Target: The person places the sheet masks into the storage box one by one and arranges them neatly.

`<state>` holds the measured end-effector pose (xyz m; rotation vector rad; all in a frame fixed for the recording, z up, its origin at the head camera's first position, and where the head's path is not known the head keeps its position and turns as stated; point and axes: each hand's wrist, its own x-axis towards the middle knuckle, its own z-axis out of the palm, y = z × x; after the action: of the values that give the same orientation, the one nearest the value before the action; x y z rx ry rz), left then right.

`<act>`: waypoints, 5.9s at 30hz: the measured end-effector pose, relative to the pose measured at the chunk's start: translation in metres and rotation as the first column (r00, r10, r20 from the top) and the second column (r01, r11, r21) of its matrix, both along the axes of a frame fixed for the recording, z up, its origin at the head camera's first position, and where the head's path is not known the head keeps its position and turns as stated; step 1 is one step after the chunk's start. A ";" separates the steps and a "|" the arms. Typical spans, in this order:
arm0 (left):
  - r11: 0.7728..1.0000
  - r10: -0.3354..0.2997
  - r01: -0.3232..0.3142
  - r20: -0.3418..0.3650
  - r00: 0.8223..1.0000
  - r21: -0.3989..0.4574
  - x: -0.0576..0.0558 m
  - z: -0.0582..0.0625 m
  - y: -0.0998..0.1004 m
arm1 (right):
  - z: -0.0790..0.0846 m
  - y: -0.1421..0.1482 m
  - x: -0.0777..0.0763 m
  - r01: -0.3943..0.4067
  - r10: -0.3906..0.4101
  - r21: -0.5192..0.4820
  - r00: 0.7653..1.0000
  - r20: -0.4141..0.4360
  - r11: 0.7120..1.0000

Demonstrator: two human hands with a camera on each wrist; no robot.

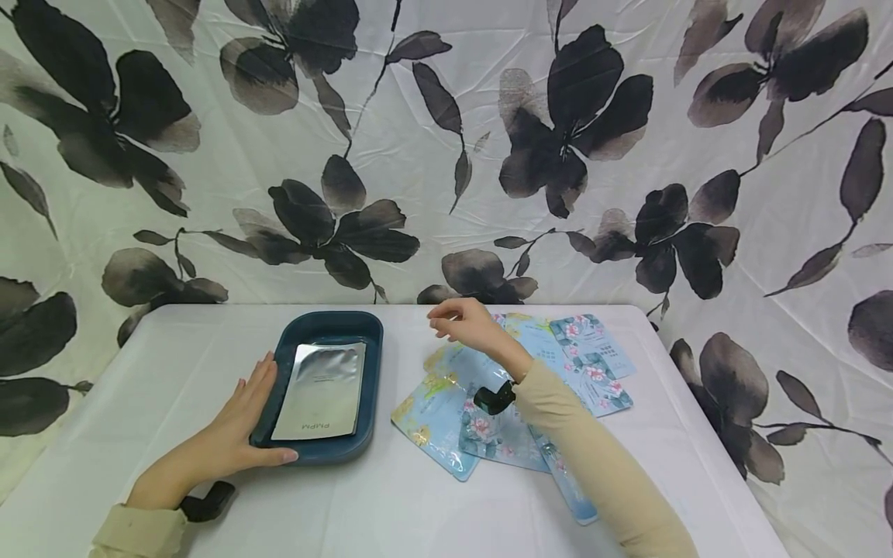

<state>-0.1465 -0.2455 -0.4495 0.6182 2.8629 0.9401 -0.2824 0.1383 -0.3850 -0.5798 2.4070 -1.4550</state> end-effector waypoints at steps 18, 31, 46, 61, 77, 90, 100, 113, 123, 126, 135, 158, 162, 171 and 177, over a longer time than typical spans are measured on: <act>1.000 0.003 -0.003 -0.012 1.000 -0.003 0.000 -0.003 0.000 | -0.038 0.059 -0.018 0.218 -0.202 0.131 0.972 -0.123 0.967; 1.000 -0.008 0.009 -0.027 1.000 0.016 0.001 -0.004 -0.001 | -0.062 0.055 -0.022 0.137 -0.104 0.279 0.986 -0.131 0.950; 1.000 0.012 -0.012 -0.014 1.000 -0.004 0.000 -0.005 -0.001 | -0.063 0.047 -0.020 0.118 -0.086 0.328 0.990 -0.110 0.937; 1.000 0.011 -0.011 -0.005 1.000 -0.001 -0.002 -0.006 -0.001 | -0.056 0.042 -0.016 0.081 -0.076 0.227 0.997 -0.030 0.970; 1.000 0.006 -0.006 0.001 1.000 0.010 0.000 -0.003 0.000 | -0.031 0.041 -0.013 0.170 -0.161 0.122 0.983 -0.083 0.978; 1.000 0.013 -0.013 0.010 1.000 0.003 -0.001 -0.006 0.000 | -0.011 0.037 -0.009 0.262 -0.265 -0.064 0.964 -0.037 0.963; 1.000 0.014 -0.014 -0.006 1.000 -0.001 -0.002 -0.008 -0.002 | -0.010 0.037 -0.008 0.268 -0.274 -0.279 0.962 0.020 0.922; 1.000 0.015 -0.015 -0.003 1.000 -0.003 -0.003 -0.010 -0.002 | 0.000 0.021 0.001 0.282 -0.251 -0.383 0.959 0.129 0.880; 0.999 0.019 -0.020 -0.028 0.999 -0.033 -0.003 -0.010 -0.002 | 0.011 -0.006 0.011 0.285 -0.211 -0.479 0.956 0.203 0.830; 0.999 0.015 -0.016 -0.036 0.999 -0.035 -0.003 -0.010 -0.002 | 0.013 -0.017 0.012 0.270 -0.184 -0.493 0.959 0.216 0.827; 0.993 0.031 -0.038 -0.069 0.997 -0.108 -0.002 -0.008 0.000 | 0.016 -0.054 0.016 0.220 -0.079 -0.524 0.957 0.278 0.823; 0.998 0.021 -0.024 -0.050 0.999 -0.065 -0.001 -0.007 0.000 | -0.013 -0.121 0.023 0.108 0.024 -0.382 0.945 0.325 0.918; 0.998 0.020 -0.022 -0.038 0.999 -0.058 0.000 -0.006 0.000 | -0.020 -0.131 0.026 0.098 0.031 -0.355 0.940 0.341 0.930; 0.999 0.012 -0.013 -0.030 0.999 -0.046 0.001 -0.004 0.000 | -0.035 -0.145 0.033 0.015 0.097 -0.295 0.927 0.361 0.955; 0.999 0.004 -0.005 -0.031 1.000 -0.039 0.001 -0.004 -0.001 | -0.042 -0.149 0.032 -0.051 0.154 -0.269 0.914 0.376 0.962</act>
<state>-0.1455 -0.2460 -0.4534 0.6278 2.9032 0.8800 -0.2502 -0.0107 -0.4265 -0.4099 1.8698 -1.6641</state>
